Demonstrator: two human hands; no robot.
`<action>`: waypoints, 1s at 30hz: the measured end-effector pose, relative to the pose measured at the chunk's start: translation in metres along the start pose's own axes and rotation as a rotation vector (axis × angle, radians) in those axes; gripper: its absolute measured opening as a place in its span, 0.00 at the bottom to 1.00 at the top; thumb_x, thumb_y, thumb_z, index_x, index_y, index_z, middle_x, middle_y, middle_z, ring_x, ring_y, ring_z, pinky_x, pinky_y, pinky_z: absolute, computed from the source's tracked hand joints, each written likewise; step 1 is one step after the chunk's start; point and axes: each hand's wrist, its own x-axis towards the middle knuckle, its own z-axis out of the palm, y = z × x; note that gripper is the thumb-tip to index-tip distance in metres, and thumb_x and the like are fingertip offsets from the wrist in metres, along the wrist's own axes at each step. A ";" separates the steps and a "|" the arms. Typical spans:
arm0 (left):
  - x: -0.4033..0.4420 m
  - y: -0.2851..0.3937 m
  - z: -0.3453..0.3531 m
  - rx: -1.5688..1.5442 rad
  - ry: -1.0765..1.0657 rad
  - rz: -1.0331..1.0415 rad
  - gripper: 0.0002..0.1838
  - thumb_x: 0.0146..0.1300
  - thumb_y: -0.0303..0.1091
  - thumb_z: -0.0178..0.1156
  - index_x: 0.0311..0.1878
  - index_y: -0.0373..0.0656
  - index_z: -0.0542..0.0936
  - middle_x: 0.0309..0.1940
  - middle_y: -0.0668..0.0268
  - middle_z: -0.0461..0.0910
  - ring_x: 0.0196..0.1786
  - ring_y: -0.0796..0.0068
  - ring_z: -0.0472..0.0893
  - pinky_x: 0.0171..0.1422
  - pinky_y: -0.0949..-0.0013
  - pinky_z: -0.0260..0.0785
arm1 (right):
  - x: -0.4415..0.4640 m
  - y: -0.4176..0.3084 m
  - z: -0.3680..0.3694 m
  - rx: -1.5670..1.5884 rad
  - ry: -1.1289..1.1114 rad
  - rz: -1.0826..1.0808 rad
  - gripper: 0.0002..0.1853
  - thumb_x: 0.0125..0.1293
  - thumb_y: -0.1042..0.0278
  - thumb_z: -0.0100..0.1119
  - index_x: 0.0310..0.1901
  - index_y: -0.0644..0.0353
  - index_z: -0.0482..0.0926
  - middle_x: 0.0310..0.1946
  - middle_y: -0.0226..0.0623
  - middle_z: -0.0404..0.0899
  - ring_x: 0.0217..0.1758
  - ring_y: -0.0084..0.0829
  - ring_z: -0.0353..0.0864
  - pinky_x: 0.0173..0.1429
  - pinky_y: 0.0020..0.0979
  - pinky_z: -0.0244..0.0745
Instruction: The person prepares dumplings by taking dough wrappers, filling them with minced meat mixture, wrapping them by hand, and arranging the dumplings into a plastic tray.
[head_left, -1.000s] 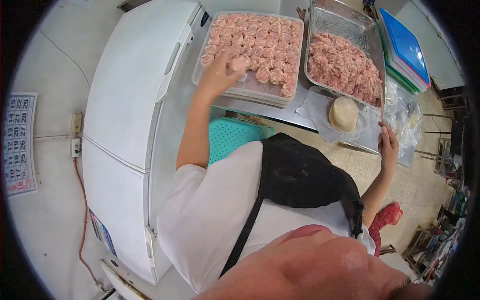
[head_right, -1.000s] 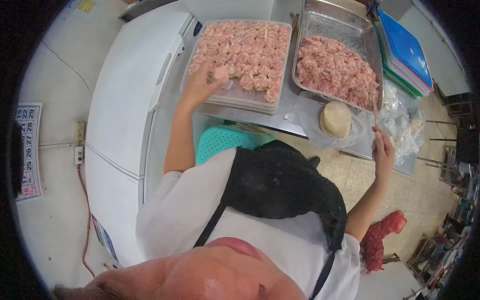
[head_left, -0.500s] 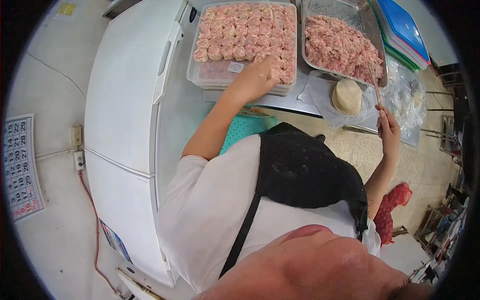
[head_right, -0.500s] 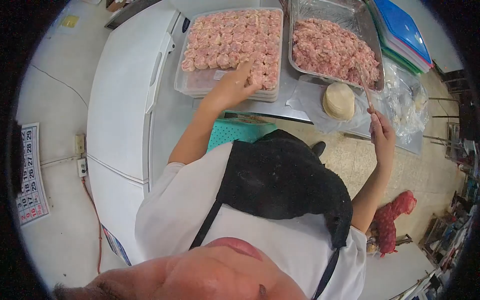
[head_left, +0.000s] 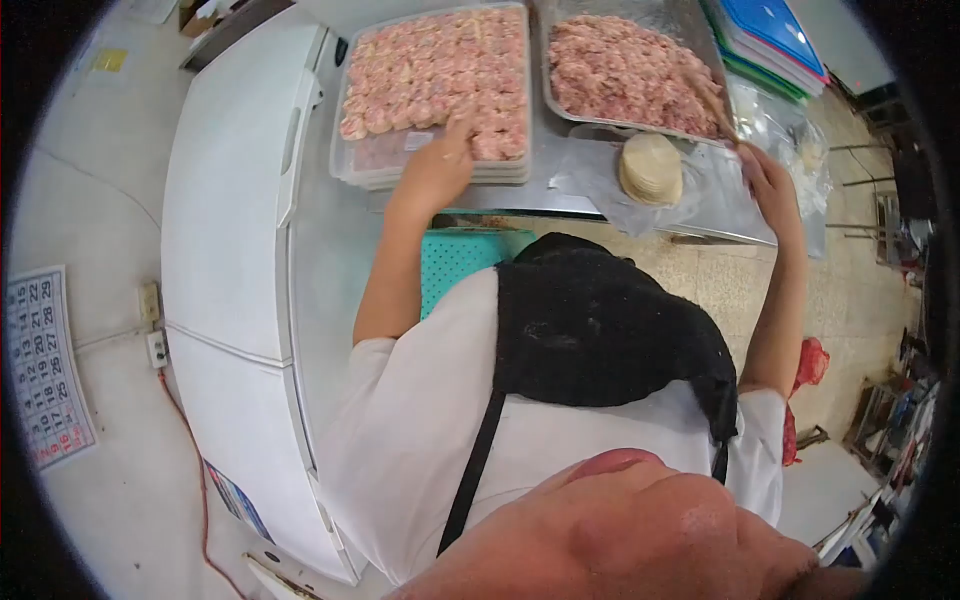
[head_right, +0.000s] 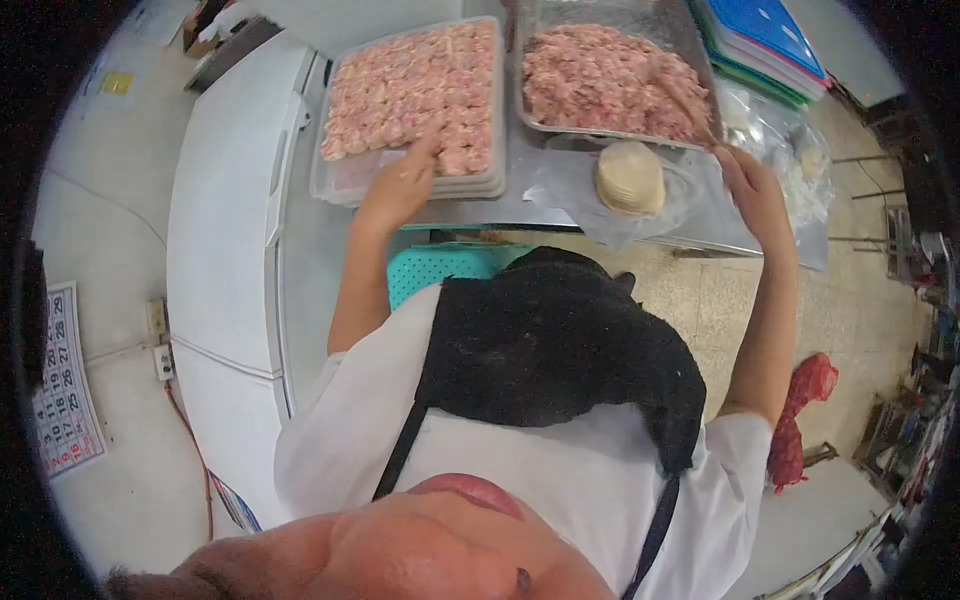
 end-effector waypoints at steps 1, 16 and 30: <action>-0.004 0.012 -0.006 0.047 0.045 0.003 0.12 0.62 0.31 0.45 0.47 0.39 0.71 0.37 0.44 0.78 0.43 0.40 0.76 0.47 0.43 0.65 | 0.013 0.010 -0.007 -0.233 0.059 -0.159 0.17 0.68 0.53 0.52 0.44 0.58 0.82 0.19 0.34 0.74 0.23 0.32 0.74 0.29 0.32 0.66; 0.038 0.154 0.073 -0.165 0.209 0.327 0.13 0.59 0.29 0.55 0.48 0.42 0.77 0.41 0.57 0.77 0.49 0.54 0.75 0.55 0.57 0.66 | 0.081 0.051 -0.004 -0.853 -0.122 -0.726 0.07 0.52 0.69 0.55 0.23 0.57 0.81 0.23 0.40 0.81 0.26 0.39 0.83 0.28 0.38 0.76; 0.070 0.177 0.155 -0.335 -0.015 -0.029 0.11 0.57 0.36 0.63 0.37 0.38 0.81 0.36 0.58 0.80 0.42 0.59 0.79 0.47 0.63 0.70 | 0.116 0.049 -0.046 -0.844 -0.217 -0.686 0.05 0.49 0.70 0.56 0.22 0.58 0.81 0.22 0.43 0.81 0.27 0.40 0.83 0.30 0.38 0.77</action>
